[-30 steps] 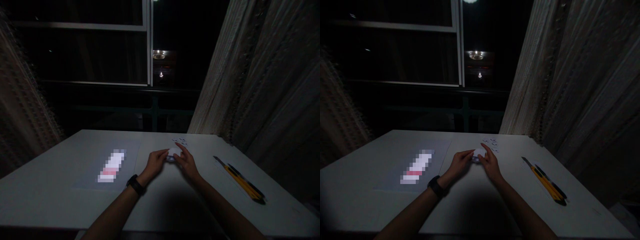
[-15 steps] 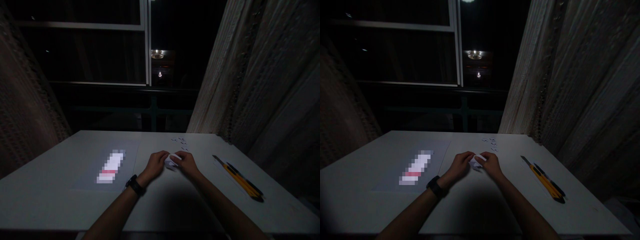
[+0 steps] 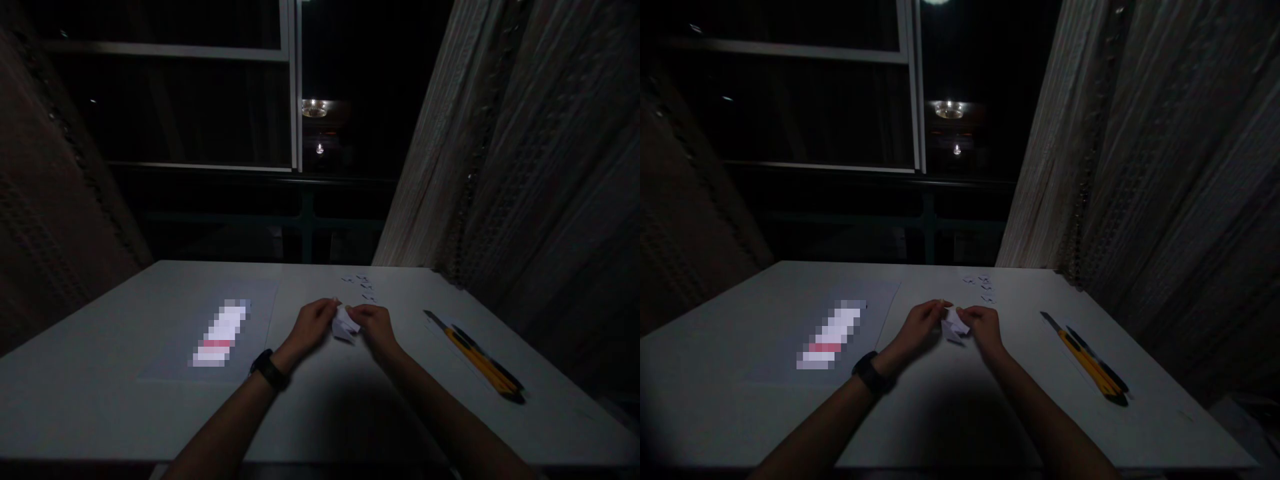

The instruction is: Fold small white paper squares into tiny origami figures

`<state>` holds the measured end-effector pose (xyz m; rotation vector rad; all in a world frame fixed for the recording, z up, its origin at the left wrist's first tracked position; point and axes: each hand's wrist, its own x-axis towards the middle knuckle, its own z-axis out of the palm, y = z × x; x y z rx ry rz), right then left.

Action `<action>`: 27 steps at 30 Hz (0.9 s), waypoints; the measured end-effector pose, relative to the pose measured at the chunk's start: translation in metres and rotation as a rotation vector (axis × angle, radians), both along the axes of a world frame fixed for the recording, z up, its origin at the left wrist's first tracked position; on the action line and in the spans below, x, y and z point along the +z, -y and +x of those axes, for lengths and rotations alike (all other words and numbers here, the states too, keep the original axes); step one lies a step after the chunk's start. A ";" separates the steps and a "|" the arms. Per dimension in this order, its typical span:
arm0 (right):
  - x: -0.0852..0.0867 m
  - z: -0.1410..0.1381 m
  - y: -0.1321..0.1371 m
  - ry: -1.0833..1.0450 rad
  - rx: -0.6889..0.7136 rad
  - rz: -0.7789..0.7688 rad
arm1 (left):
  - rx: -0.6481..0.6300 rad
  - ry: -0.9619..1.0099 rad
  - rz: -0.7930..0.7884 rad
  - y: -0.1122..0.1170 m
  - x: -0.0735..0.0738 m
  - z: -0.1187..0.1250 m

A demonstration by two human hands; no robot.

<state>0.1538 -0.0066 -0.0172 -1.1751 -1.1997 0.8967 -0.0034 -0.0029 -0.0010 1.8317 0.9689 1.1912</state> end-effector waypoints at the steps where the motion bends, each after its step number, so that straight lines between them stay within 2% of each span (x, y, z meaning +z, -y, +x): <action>1: -0.001 -0.001 0.000 -0.010 -0.004 0.004 | 0.007 -0.003 -0.012 0.000 -0.001 0.001; 6: -0.002 -0.004 0.003 -0.088 0.051 -0.027 | 0.094 0.084 -0.094 -0.005 -0.006 0.003; 11: -0.001 -0.006 0.005 -0.082 0.121 -0.034 | 0.157 0.117 -0.150 -0.005 -0.004 0.003; 14: -0.002 -0.005 0.004 -0.068 0.143 -0.034 | 0.126 0.052 -0.098 0.000 -0.001 0.003; 20: -0.002 -0.003 0.003 -0.134 0.101 -0.052 | 0.095 0.002 0.005 0.008 0.000 0.005; 23: 0.001 -0.003 0.004 -0.149 0.144 -0.043 | 0.143 0.000 0.027 0.007 -0.001 0.005; 27: 0.003 -0.005 0.005 -0.172 0.272 -0.055 | 0.252 -0.077 0.121 0.003 -0.001 0.001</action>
